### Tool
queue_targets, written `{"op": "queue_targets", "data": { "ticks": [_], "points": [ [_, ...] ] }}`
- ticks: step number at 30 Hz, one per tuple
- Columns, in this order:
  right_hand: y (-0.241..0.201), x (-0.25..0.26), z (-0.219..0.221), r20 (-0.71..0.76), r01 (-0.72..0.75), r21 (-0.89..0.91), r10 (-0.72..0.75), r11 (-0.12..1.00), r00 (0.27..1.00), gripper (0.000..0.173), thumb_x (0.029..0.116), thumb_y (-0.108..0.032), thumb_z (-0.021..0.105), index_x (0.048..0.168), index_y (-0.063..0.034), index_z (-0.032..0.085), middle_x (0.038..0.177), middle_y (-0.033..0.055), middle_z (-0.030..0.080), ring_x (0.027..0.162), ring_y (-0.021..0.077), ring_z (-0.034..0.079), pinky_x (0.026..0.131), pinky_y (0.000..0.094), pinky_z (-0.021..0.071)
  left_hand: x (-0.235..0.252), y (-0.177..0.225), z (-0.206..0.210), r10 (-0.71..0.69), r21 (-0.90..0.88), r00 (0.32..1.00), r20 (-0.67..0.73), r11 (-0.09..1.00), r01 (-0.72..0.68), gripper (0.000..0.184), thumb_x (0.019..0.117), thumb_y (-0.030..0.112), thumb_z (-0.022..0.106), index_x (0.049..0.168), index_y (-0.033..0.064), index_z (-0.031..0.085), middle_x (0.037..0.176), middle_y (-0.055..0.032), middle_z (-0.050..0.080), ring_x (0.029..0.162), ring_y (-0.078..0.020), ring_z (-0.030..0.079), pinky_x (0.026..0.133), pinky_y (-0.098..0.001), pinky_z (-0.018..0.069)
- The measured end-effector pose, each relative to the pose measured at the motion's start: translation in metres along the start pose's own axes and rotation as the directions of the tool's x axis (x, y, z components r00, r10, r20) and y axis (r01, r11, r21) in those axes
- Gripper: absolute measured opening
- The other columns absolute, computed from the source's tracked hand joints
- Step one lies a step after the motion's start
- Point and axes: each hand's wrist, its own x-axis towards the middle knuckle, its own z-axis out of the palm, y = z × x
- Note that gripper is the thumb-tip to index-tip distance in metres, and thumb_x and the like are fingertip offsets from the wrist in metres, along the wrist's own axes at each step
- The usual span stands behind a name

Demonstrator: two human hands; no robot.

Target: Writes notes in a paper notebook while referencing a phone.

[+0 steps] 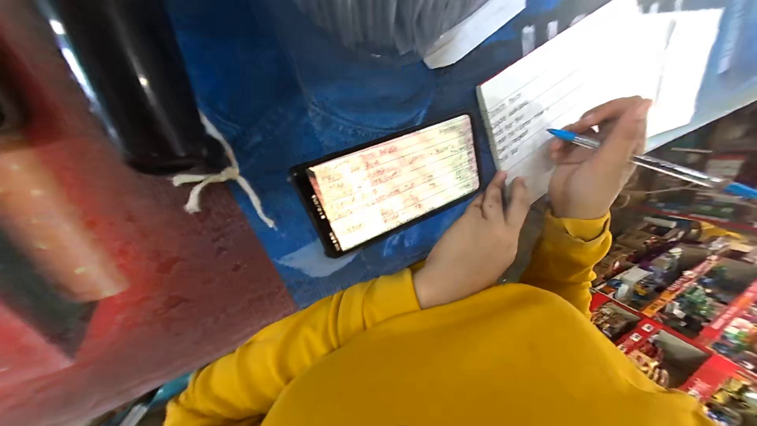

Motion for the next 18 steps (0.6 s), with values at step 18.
{"op": "queue_targets", "data": {
  "ticks": [18],
  "points": [
    [0.006, 0.021, 0.027, 0.394, 0.023, 0.249, -0.123, 0.968, 0.911, 0.055, 0.1083, -0.052, 0.038, 0.064, -0.0245, 0.056, 0.065, -0.0166, 0.054, 0.053, -0.0052, 0.052, 0.049, 0.0117, 0.0458, 0.002, 0.001, 0.004, -0.031, -0.018, 0.998, -0.061, 0.999, 0.030, 0.037, 0.1006, -0.001, 0.046, 0.135, -0.0075, 0.056, 0.144, -0.0227, 0.057, 0.133, -0.0383, 0.056, 0.094, -0.0368, 0.0526]
  ]
}}
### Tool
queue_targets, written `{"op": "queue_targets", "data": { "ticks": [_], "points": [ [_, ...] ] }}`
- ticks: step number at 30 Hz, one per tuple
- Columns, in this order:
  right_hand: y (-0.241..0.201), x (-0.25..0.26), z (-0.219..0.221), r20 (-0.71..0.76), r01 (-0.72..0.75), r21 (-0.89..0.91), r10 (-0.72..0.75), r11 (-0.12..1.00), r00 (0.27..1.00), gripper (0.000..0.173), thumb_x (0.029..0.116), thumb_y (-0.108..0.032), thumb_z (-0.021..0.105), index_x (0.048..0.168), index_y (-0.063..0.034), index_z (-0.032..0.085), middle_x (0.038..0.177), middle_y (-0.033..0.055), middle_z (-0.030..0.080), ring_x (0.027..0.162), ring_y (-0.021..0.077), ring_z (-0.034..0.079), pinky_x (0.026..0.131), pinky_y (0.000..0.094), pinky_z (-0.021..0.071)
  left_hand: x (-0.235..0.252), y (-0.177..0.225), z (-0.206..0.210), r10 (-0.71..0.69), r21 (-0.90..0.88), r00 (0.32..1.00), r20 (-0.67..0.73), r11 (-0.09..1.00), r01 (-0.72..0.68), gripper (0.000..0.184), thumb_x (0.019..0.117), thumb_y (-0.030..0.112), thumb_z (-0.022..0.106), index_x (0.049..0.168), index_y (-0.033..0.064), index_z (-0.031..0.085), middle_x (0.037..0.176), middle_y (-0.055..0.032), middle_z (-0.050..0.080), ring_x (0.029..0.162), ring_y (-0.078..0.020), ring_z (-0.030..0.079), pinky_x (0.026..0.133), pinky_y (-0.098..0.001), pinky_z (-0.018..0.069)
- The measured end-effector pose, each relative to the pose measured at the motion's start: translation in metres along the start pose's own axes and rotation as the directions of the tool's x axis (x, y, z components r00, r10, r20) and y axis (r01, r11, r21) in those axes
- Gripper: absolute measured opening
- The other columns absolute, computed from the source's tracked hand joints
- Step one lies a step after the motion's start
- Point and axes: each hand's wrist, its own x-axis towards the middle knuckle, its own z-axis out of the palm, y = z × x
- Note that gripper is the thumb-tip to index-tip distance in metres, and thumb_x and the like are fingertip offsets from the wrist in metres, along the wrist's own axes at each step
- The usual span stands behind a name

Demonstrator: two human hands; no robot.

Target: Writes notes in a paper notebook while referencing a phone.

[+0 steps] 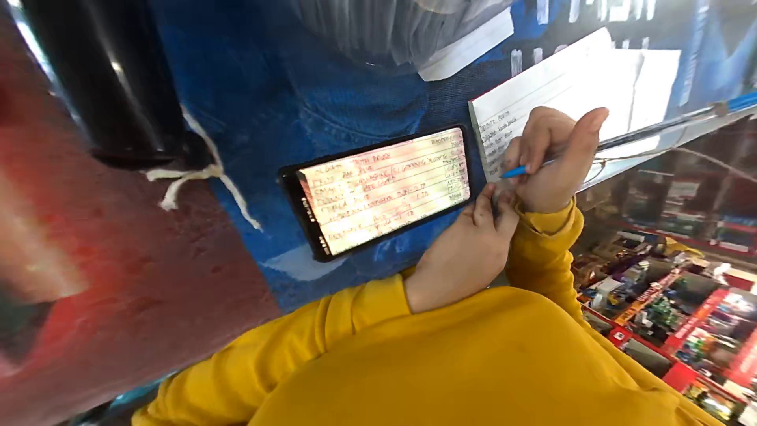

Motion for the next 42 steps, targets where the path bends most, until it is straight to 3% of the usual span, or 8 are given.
{"op": "queue_targets", "data": {
  "ticks": [2, 5, 8, 10, 17, 28, 34, 42],
  "points": [
    [0.003, 0.001, -0.002, 0.009, 0.034, -0.015, -0.034, 0.999, 0.999, 0.055, 0.1093, -0.052, 0.034, 0.069, -0.0245, 0.060, 0.069, -0.0167, 0.059, 0.055, -0.0045, 0.056, 0.050, 0.0126, 0.0492, 0.000, 0.000, -0.003, 0.002, 0.006, 1.000, 0.032, 1.000, -0.002, 0.037, 0.1019, 0.000, 0.045, 0.136, -0.0084, 0.055, 0.144, -0.0234, 0.056, 0.133, -0.0383, 0.056, 0.096, -0.0360, 0.0516],
    [0.001, 0.004, -0.001, -0.052, 0.039, 0.022, -0.038, 0.999, 0.998, 0.059, 0.1122, -0.041, 0.025, 0.069, -0.0248, 0.061, 0.068, -0.0167, 0.063, 0.054, -0.0037, 0.059, 0.050, 0.0144, 0.0511, 0.000, -0.001, -0.002, 0.001, -0.006, 1.000, 0.031, 1.000, -0.001, 0.039, 0.1035, 0.003, 0.044, 0.140, -0.0096, 0.051, 0.144, -0.0251, 0.055, 0.133, -0.0395, 0.055, 0.098, -0.0360, 0.0510],
    [-0.003, 0.008, 0.001, -0.193, 0.046, 0.167, -0.013, 0.985, 0.981, 0.065, 0.1115, -0.027, 0.013, 0.064, -0.0206, 0.057, 0.063, -0.0113, 0.062, 0.051, 0.0000, 0.057, 0.048, 0.0168, 0.0505, -0.001, -0.001, -0.004, 0.011, 0.020, 0.998, 0.063, 1.000, -0.012, 0.040, 0.1032, 0.002, 0.044, 0.142, -0.0093, 0.049, 0.149, -0.0239, 0.051, 0.137, -0.0374, 0.052, 0.102, -0.0351, 0.0484],
    [-0.004, 0.010, -0.001, -0.283, 0.059, 0.302, 0.030, 0.952, 0.959, 0.069, 0.1109, -0.026, 0.007, 0.061, -0.0176, 0.054, 0.060, -0.0071, 0.060, 0.048, 0.0026, 0.056, 0.045, 0.0178, 0.0477, 0.000, -0.001, -0.006, 0.012, 0.026, 0.996, 0.093, 1.000, -0.014, 0.041, 0.1035, 0.001, 0.043, 0.143, -0.0092, 0.047, 0.151, -0.0243, 0.048, 0.139, -0.0373, 0.050, 0.102, -0.0349, 0.0479],
    [-0.004, 0.012, -0.011, -0.327, 0.132, 0.667, 0.129, 0.733, 0.936, 0.069, 0.1116, -0.031, 0.012, 0.062, -0.0103, 0.055, 0.059, 0.0007, 0.062, 0.049, 0.0084, 0.059, 0.045, 0.0204, 0.0481, 0.001, -0.001, -0.004, 0.035, 0.077, 0.996, 0.081, 0.996, -0.041, 0.040, 0.1031, 0.000, 0.043, 0.141, -0.0089, 0.050, 0.151, -0.0227, 0.050, 0.138, -0.0366, 0.051, 0.103, -0.0345, 0.0471],
    [-0.002, 0.016, -0.015, -0.345, 0.147, 0.727, 0.171, 0.671, 0.923, 0.067, 0.1114, -0.030, 0.013, 0.060, -0.0092, 0.050, 0.055, 0.0012, 0.056, 0.045, 0.0090, 0.053, 0.043, 0.0208, 0.0451, 0.002, -0.002, -0.008, 0.030, 0.042, 0.992, 0.126, 0.998, -0.036, 0.042, 0.1042, 0.001, 0.041, 0.145, -0.0078, 0.046, 0.152, -0.0235, 0.048, 0.141, -0.0375, 0.047, 0.107, -0.0346, 0.0447],
    [-0.002, 0.016, -0.016, -0.318, 0.138, 0.755, 0.175, 0.641, 0.932, 0.065, 0.1111, -0.029, 0.016, 0.061, -0.0081, 0.052, 0.057, 0.0018, 0.058, 0.047, 0.0091, 0.054, 0.044, 0.0206, 0.0454, 0.001, -0.004, -0.007, 0.058, 0.078, 0.996, 0.074, 0.995, -0.063, 0.039, 0.1020, -0.001, 0.045, 0.140, -0.0083, 0.051, 0.146, -0.0239, 0.054, 0.135, -0.0371, 0.053, 0.098, -0.0336, 0.0504],
    [0.000, 0.017, -0.017, -0.304, 0.149, 0.796, 0.173, 0.587, 0.937, 0.065, 0.1106, -0.031, 0.016, 0.060, -0.0073, 0.050, 0.056, 0.0029, 0.057, 0.046, 0.0100, 0.053, 0.044, 0.0209, 0.0443, 0.001, -0.002, -0.007, 0.031, 0.078, 0.996, 0.083, 0.996, -0.037, 0.040, 0.1038, 0.001, 0.042, 0.143, -0.0063, 0.049, 0.148, -0.0225, 0.052, 0.137, -0.0352, 0.051, 0.098, -0.0314, 0.0489]
  ]
}}
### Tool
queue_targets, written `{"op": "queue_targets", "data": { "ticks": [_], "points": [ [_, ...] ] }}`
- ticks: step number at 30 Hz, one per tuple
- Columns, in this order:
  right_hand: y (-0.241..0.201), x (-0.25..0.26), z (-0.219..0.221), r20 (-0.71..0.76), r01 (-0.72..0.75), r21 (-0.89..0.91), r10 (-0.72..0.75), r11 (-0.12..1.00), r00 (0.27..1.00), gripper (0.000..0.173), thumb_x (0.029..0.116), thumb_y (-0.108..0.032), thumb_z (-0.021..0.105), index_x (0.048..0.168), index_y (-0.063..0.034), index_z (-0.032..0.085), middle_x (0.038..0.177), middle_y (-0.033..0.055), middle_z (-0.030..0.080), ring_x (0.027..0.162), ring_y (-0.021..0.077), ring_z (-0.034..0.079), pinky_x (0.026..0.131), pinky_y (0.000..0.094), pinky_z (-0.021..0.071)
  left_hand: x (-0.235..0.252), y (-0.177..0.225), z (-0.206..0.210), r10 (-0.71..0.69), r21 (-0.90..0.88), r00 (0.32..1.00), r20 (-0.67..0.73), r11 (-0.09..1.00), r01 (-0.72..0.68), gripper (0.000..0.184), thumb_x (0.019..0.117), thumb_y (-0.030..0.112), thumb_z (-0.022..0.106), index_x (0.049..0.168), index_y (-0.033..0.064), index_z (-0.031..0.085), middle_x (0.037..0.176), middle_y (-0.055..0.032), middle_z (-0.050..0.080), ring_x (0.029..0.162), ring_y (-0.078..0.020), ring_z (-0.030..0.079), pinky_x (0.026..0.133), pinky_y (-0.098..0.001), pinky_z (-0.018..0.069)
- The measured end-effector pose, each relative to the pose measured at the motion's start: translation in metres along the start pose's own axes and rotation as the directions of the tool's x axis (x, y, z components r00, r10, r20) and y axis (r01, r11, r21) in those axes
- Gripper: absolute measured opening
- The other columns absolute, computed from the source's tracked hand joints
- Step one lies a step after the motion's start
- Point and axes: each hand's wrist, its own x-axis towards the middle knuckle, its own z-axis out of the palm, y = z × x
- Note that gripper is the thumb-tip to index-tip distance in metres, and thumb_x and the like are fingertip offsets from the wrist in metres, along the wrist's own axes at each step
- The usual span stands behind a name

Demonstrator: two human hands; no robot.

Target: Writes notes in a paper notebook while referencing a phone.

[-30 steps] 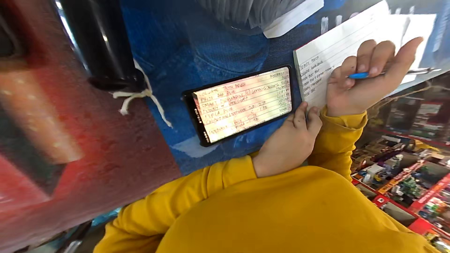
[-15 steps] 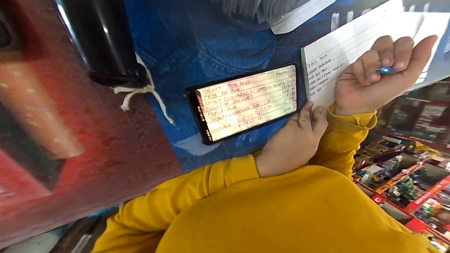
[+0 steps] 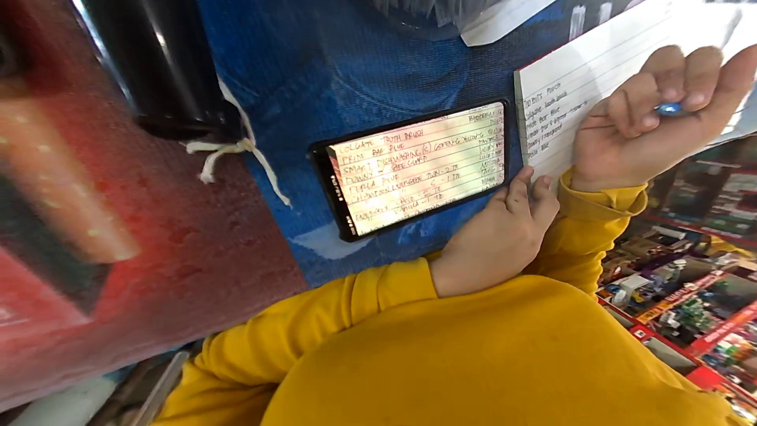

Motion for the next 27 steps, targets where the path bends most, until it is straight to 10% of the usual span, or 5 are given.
{"op": "queue_targets", "data": {
  "ticks": [17, 23, 27],
  "points": [
    [0.002, -0.002, 0.001, 0.061, 0.014, -0.125, -0.006, 0.992, 0.998, 0.056, 0.1090, -0.019, 0.026, 0.063, -0.0069, 0.055, 0.060, 0.0028, 0.060, 0.051, 0.0098, 0.058, 0.047, 0.0209, 0.0478, -0.002, 0.001, -0.003, 0.081, 0.069, 0.997, -0.010, 0.994, -0.080, 0.036, 0.1039, 0.000, 0.040, 0.135, -0.0070, 0.057, 0.141, -0.0224, 0.059, 0.134, -0.0389, 0.054, 0.101, -0.0360, 0.0480],
    [0.006, -0.006, 0.008, 0.095, 0.049, -0.320, -0.020, 0.946, 0.995, 0.057, 0.1085, -0.017, 0.022, 0.062, -0.0126, 0.056, 0.061, -0.0015, 0.062, 0.050, 0.0060, 0.057, 0.047, 0.0191, 0.0467, -0.007, -0.003, -0.006, 0.348, 0.158, 0.900, -0.264, 0.936, -0.316, 0.024, 0.0932, -0.006, 0.050, 0.096, -0.0013, 0.074, 0.086, -0.0131, 0.073, 0.070, -0.0251, 0.070, 0.059, -0.0362, 0.0521],
    [0.009, -0.009, 0.008, 0.141, 0.073, -0.405, -0.017, 0.911, 0.990, 0.054, 0.1071, -0.016, 0.027, 0.063, -0.0161, 0.058, 0.063, -0.0049, 0.063, 0.053, 0.0037, 0.058, 0.049, 0.0182, 0.0474, -0.010, -0.004, -0.016, 0.397, 0.130, 0.707, -0.585, 0.907, -0.402, 0.023, 0.0949, -0.003, 0.054, 0.101, 0.0018, 0.076, 0.089, -0.0076, 0.075, 0.059, -0.0172, 0.058, 0.048, -0.0297, 0.0377]
  ]
}}
